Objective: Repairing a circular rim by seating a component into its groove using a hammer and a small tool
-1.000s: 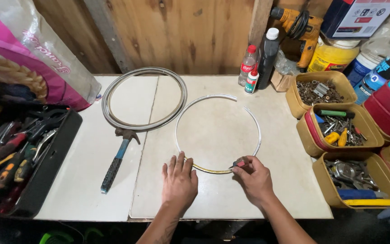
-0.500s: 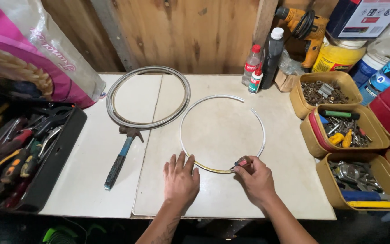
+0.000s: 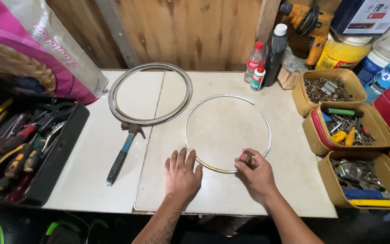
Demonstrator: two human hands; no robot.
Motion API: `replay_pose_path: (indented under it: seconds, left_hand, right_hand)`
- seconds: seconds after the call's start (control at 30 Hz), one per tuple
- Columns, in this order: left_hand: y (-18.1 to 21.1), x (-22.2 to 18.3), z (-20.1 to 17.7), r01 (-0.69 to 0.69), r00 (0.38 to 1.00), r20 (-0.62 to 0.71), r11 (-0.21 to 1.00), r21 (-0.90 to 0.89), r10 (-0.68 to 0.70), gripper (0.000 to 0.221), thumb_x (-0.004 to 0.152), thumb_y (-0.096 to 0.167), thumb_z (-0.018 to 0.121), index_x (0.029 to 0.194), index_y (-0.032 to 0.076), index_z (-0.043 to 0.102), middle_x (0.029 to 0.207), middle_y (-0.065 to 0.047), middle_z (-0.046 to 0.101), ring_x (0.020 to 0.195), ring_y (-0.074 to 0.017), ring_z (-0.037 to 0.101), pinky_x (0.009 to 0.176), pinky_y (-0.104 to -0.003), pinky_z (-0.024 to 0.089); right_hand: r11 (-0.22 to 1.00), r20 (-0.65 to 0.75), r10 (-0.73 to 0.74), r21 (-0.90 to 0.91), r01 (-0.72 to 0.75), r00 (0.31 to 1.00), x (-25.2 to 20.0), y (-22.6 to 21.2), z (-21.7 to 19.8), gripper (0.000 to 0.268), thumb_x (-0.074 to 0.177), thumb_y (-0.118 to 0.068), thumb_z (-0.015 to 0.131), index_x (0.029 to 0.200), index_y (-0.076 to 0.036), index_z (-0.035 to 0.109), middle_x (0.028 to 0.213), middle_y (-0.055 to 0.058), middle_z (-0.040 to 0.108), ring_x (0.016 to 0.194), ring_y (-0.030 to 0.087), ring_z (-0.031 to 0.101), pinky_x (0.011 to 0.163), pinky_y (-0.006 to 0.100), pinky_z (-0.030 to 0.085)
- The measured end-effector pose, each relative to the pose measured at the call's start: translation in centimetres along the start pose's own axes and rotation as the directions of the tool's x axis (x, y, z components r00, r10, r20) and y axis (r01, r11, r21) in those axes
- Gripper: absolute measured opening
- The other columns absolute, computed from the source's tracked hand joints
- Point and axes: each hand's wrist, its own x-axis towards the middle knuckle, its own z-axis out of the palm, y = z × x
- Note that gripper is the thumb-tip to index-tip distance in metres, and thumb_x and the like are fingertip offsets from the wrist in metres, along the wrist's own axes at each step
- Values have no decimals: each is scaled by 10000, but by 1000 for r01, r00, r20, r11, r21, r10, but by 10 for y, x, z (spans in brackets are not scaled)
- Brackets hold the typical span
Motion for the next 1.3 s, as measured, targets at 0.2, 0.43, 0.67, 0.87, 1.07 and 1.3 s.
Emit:
replay_pose_path:
  seconds: [0.2, 0.43, 0.67, 0.87, 1.07, 1.3]
  left_hand:
    - [6, 7, 4, 93, 995, 26, 994, 56, -94, 607, 959, 473, 545, 1523, 258, 484, 1554, -72, 442, 1495, -349, 336, 1202, -579, 256]
    - [28, 9, 6, -337, 923, -332, 826, -452, 196, 445, 910, 221, 659, 1327, 67, 675, 1297, -183, 676, 1240, -402, 631, 1047, -497, 507]
    - [42, 6, -16, -74, 996, -88, 752, -656, 21, 444, 798, 314, 858, 1221, 202, 785, 1126, -37, 792, 1073, -263, 754, 884, -336, 633]
    - [30, -18, -47, 311, 942, 164, 578, -755, -294, 346, 781, 183, 827, 1120, 164, 760, 987, 6, 851, 959, -62, 785, 954, -209, 595]
    - [19, -29, -30, 225, 962, 91, 559, -798, -257, 383, 756, 124, 839, 1136, 120, 786, 1000, -38, 865, 958, -76, 811, 935, -211, 636]
    - [18, -31, -17, 113, 986, 7, 628, -770, -168, 365, 775, 152, 833, 1129, 103, 759, 989, -31, 849, 931, -87, 816, 938, -223, 639]
  right_hand:
    - [954, 70, -207, -207, 218, 976, 17, 23, -9, 334, 784, -112, 911, 1079, -54, 765, 783, 109, 767, 703, 147, 666, 655, 294, 583]
    - [814, 230, -317, -432, 388, 920, 25, 12, 5, 479, 704, -150, 939, 1165, -149, 809, 916, 118, 808, 837, 219, 767, 757, 364, 609]
    - [676, 392, -358, -517, 525, 847, 11, -22, 29, 405, 725, -107, 855, 1126, -158, 823, 837, 97, 801, 777, 267, 769, 697, 374, 612]
    - [566, 347, 21, -777, 275, 938, 0, -15, 16, 510, 748, -160, 716, 1253, -235, 728, 1047, -98, 747, 1008, 133, 669, 968, 262, 501]
    - [476, 344, -9, -824, 306, 939, -6, -20, 28, 318, 758, -201, 666, 1060, -244, 756, 951, -112, 749, 954, 155, 686, 900, 302, 512]
    - [577, 327, -10, -770, 273, 945, -11, -19, 39, 183, 758, -222, 754, 938, -190, 755, 850, -70, 701, 791, 136, 642, 763, 284, 506]
